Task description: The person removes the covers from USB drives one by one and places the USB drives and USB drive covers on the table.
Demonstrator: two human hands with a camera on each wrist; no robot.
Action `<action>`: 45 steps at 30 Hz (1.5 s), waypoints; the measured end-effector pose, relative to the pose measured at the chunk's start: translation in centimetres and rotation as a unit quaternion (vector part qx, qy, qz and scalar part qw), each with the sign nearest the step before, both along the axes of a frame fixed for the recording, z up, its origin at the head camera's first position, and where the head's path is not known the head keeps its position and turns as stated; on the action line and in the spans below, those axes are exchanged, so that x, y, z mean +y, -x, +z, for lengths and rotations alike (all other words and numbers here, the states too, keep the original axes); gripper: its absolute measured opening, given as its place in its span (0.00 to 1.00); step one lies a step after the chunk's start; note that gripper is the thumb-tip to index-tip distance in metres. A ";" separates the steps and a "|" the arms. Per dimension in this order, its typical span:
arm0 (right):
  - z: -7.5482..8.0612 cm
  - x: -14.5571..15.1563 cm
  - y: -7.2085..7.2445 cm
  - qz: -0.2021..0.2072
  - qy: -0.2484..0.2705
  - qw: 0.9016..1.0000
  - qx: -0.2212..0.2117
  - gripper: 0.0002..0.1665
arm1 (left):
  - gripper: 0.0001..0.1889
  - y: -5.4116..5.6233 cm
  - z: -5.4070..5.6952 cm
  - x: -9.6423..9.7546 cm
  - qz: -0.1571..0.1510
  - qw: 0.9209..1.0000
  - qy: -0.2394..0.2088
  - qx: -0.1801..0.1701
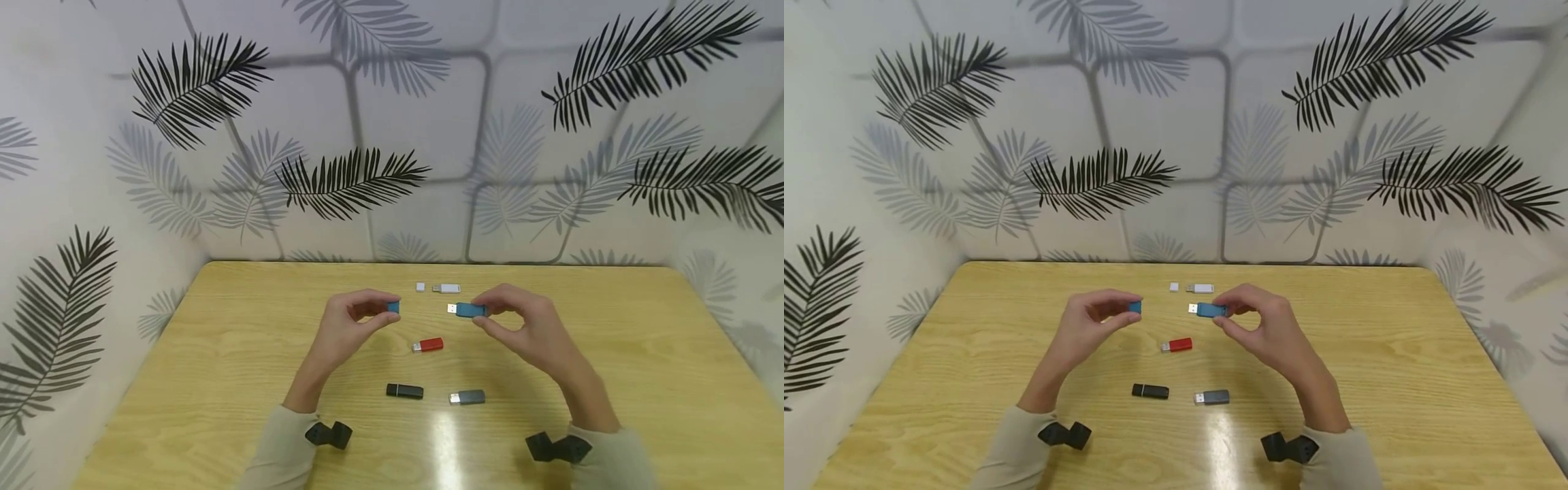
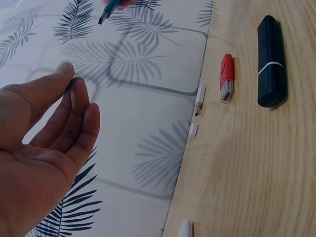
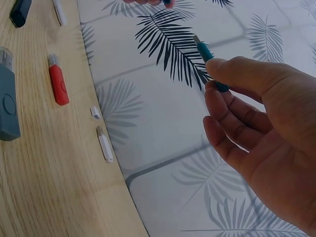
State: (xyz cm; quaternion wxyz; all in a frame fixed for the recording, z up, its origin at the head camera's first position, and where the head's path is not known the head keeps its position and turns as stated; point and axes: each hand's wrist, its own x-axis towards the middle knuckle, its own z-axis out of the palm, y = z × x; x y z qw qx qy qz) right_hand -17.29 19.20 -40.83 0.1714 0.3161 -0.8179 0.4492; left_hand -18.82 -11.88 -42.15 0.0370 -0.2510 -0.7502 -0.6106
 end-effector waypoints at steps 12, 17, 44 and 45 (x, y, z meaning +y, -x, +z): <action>-0.6 0.3 0.3 -0.035 -0.005 0.999 -0.002 0.16 | 0.12 0.0 -0.6 1.0 0.015 1.000 0.015 -0.007; -1.5 0.5 0.7 -0.048 0.003 0.999 -0.013 0.16 | 0.11 0.1 -1.2 1.3 0.030 0.999 0.022 -0.002; -6.6 0.0 2.7 -0.091 -0.009 0.977 -0.195 0.12 | 0.08 1.8 -4.2 1.8 0.038 0.989 0.104 -0.095; -6.8 -0.1 2.8 -0.090 -0.010 0.976 -0.200 0.12 | 0.08 1.9 -4.3 1.9 0.037 0.989 0.108 -0.096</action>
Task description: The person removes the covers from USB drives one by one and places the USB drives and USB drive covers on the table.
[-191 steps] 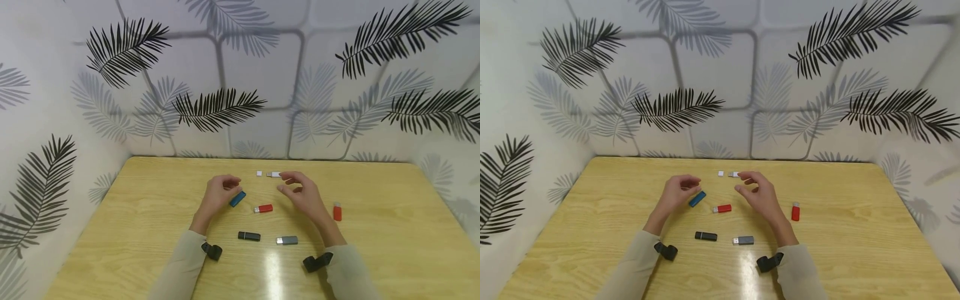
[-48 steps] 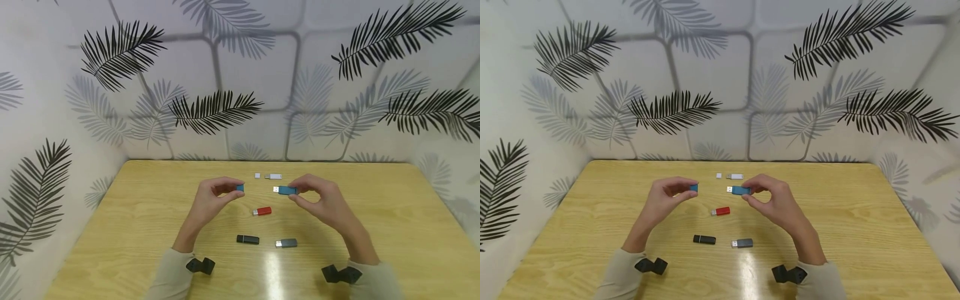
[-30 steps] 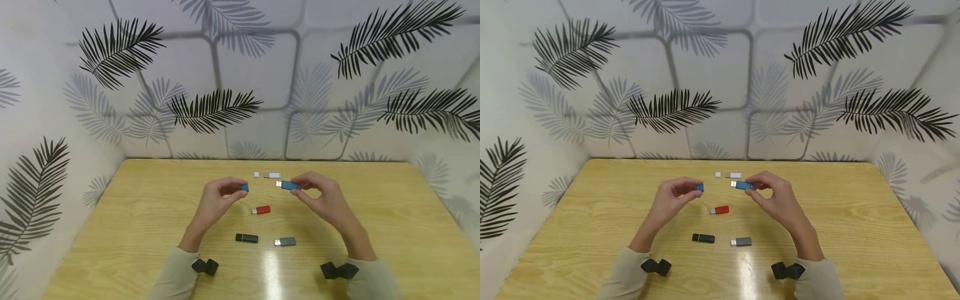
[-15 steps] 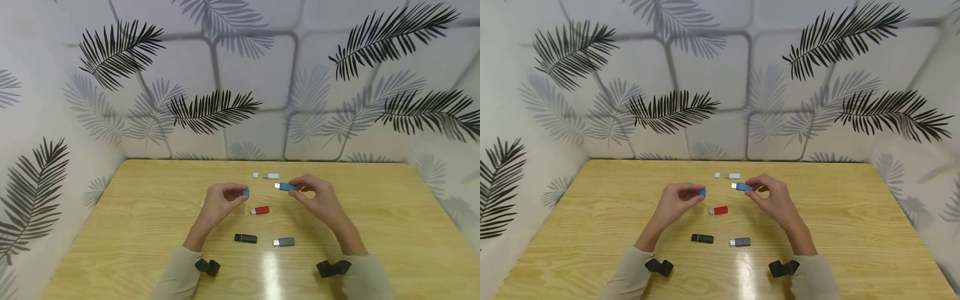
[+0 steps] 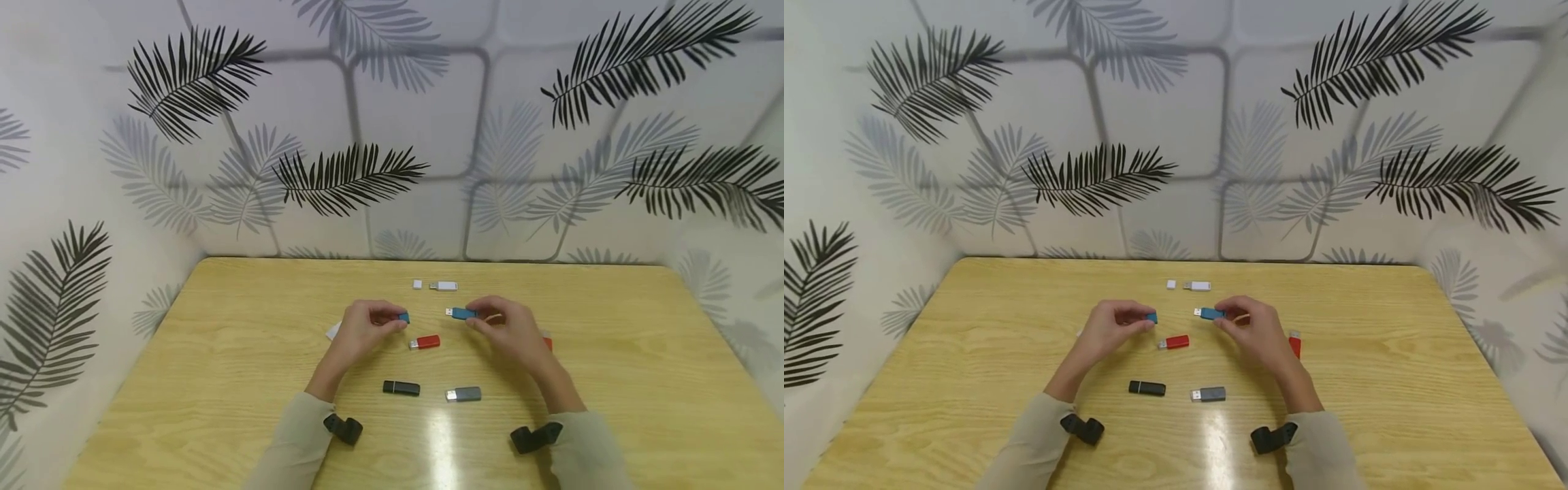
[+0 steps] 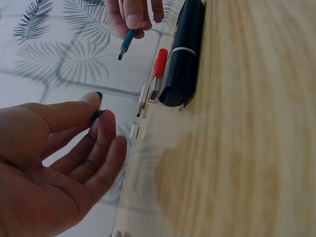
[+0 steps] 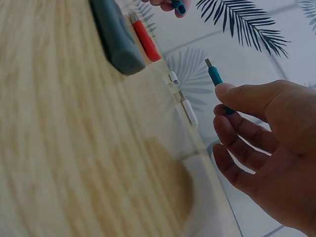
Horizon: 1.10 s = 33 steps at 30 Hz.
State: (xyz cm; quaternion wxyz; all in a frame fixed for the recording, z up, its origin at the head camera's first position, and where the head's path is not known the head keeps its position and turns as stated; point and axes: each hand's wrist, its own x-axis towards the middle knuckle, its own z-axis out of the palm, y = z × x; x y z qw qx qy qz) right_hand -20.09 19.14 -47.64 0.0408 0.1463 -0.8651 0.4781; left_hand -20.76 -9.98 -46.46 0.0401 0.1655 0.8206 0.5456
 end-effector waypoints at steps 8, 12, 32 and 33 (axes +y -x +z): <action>-1.0 0.1 0.2 -0.002 -0.002 1.000 -0.029 0.11 | 0.07 0.5 -0.5 0.9 0.008 0.999 0.035 -0.012; -1.1 -0.1 0.3 -0.008 0.001 0.999 -0.034 0.11 | 0.06 0.4 -0.8 1.0 0.009 0.998 0.057 -0.026; -1.0 -1.0 2.2 -0.004 -0.043 0.999 -0.034 0.10 | 0.07 3.1 -1.4 1.8 0.032 0.994 0.106 -0.016; -0.9 -1.1 2.4 -0.003 -0.047 0.998 -0.032 0.10 | 0.07 3.3 -1.4 1.8 0.031 0.993 0.110 -0.013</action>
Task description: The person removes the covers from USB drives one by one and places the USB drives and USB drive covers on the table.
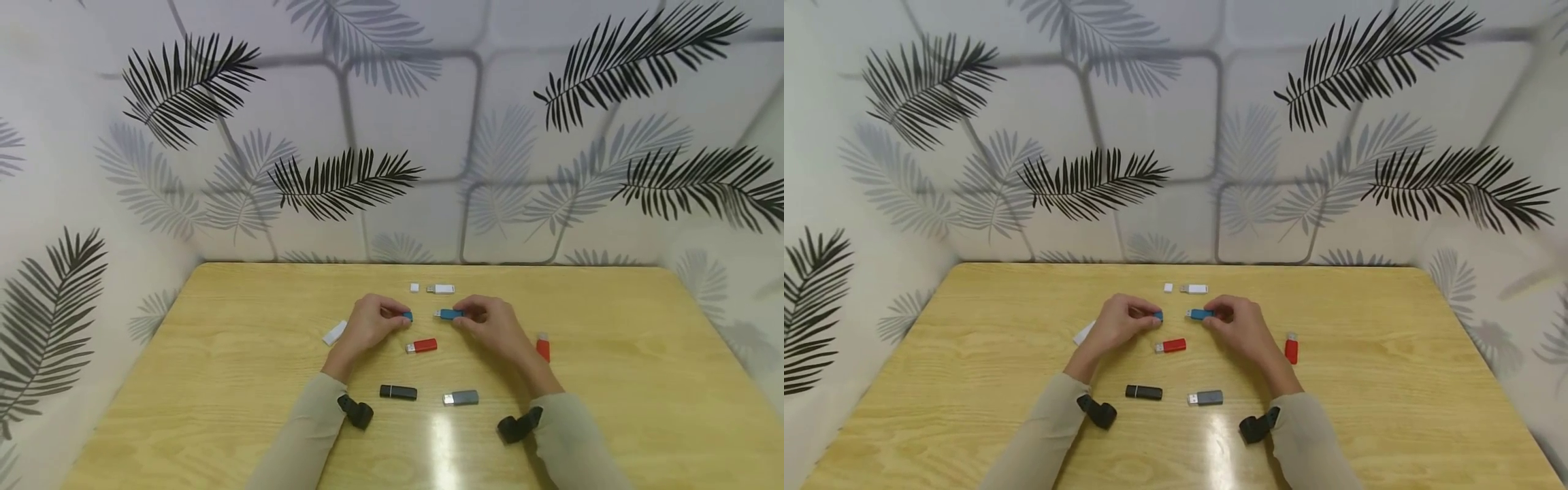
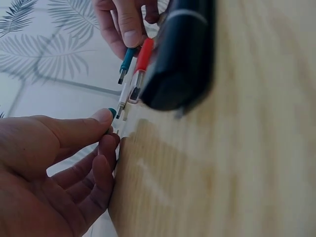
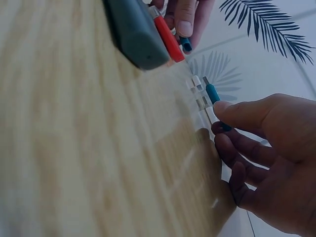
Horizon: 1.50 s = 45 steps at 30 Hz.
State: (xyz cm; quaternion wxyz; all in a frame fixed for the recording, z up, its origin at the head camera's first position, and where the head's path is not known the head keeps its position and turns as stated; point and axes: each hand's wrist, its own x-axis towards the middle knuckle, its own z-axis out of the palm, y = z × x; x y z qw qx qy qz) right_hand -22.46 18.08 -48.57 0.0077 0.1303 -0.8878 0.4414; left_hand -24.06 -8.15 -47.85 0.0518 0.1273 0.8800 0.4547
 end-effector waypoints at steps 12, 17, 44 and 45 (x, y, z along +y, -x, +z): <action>-0.1 -0.3 1.5 0.012 -0.033 0.999 0.006 0.11 | 0.07 1.7 0.0 1.0 -0.012 0.998 0.057 0.009; -0.1 -0.6 1.9 0.012 -0.041 0.999 0.001 0.11 | 0.07 2.3 0.2 1.2 -0.019 0.997 0.073 0.012; -0.6 -1.0 3.2 -0.006 -0.066 0.998 0.004 0.12 | 0.09 3.2 -0.1 1.6 -0.017 0.996 0.078 0.024; -0.6 -1.0 3.2 -0.007 -0.067 0.998 0.001 0.12 | 0.09 3.2 -0.2 1.6 -0.016 0.997 0.078 0.023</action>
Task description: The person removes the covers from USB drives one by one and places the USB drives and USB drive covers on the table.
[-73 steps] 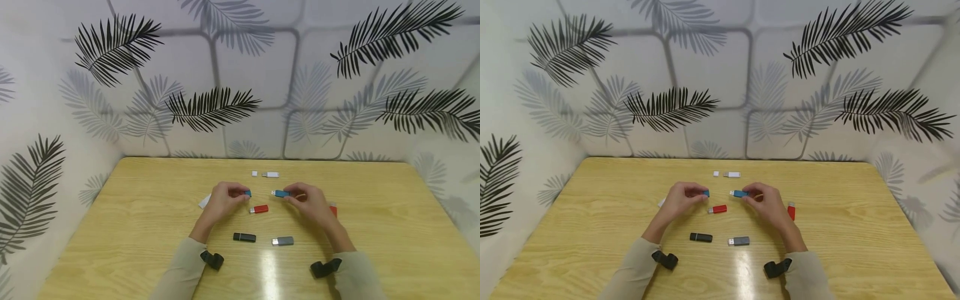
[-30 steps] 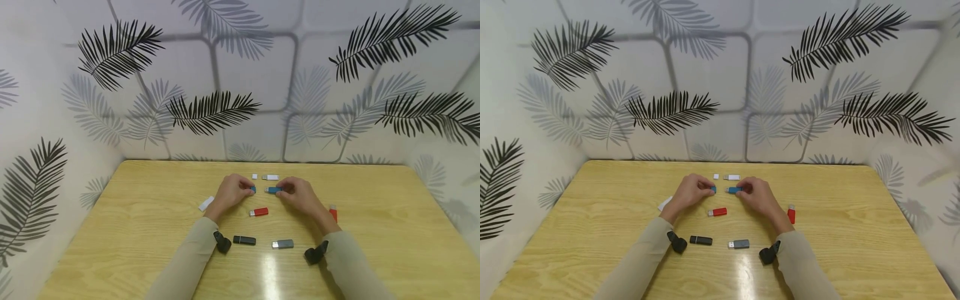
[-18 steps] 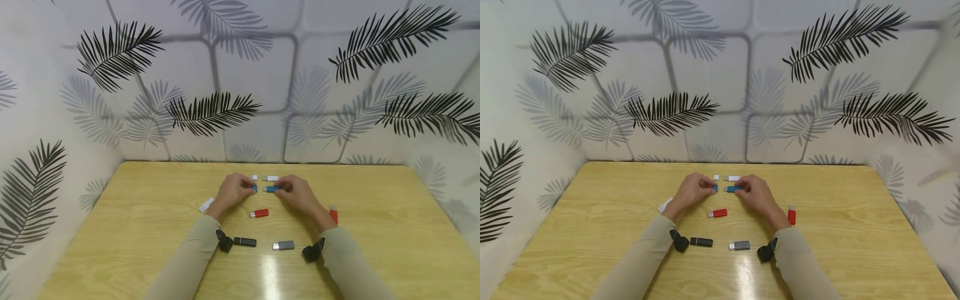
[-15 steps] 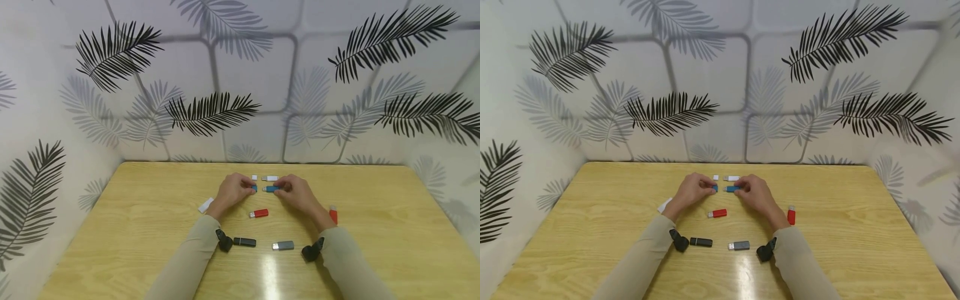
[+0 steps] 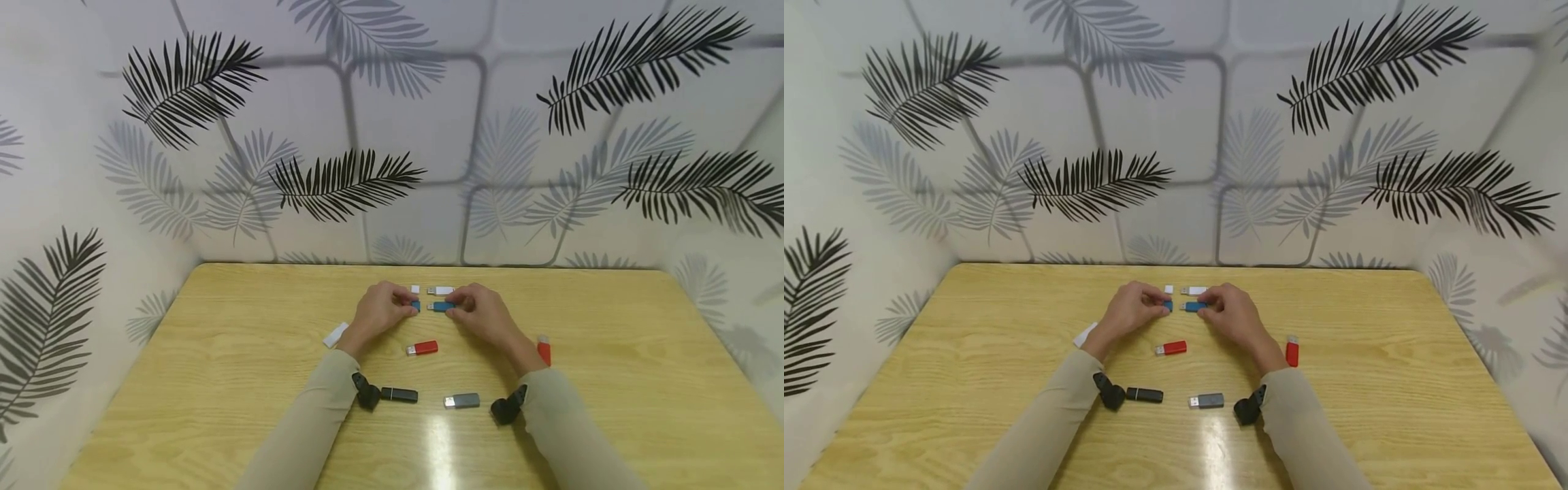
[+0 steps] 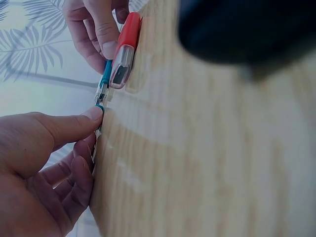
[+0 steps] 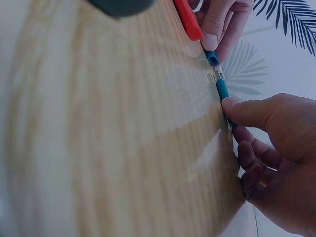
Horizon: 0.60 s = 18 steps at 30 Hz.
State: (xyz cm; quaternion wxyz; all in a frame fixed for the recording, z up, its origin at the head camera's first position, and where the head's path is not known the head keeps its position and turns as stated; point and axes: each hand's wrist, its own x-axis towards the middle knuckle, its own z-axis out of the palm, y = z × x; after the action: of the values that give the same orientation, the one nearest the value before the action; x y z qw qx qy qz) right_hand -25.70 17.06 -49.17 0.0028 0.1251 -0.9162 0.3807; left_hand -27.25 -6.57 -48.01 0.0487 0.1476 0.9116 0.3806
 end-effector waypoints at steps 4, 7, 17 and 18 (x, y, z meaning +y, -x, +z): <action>0.2 -0.2 -0.1 0.002 0.001 1.000 -0.001 0.12 | 0.09 0.0 -0.1 -0.1 0.004 1.000 0.000 -0.001; 0.3 -0.3 -0.2 0.004 0.004 1.000 0.002 0.12 | 0.09 -0.1 -0.1 -0.3 0.007 1.000 -0.006 -0.003; 0.8 0.3 -1.1 -0.011 0.028 1.000 0.006 0.14 | 0.09 -0.5 0.0 -0.8 0.007 0.997 -0.070 -0.017; 0.9 0.4 -1.3 -0.011 0.030 0.999 0.008 0.14 | 0.08 -0.5 0.1 -0.8 0.004 0.997 -0.079 -0.016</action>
State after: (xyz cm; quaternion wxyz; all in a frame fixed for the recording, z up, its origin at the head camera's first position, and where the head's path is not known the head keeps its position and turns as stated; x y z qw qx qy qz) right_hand -24.43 17.41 -48.26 0.0178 0.1182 -0.9057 0.4068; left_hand -26.71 -7.39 -47.94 0.0503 0.1406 0.8786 0.4536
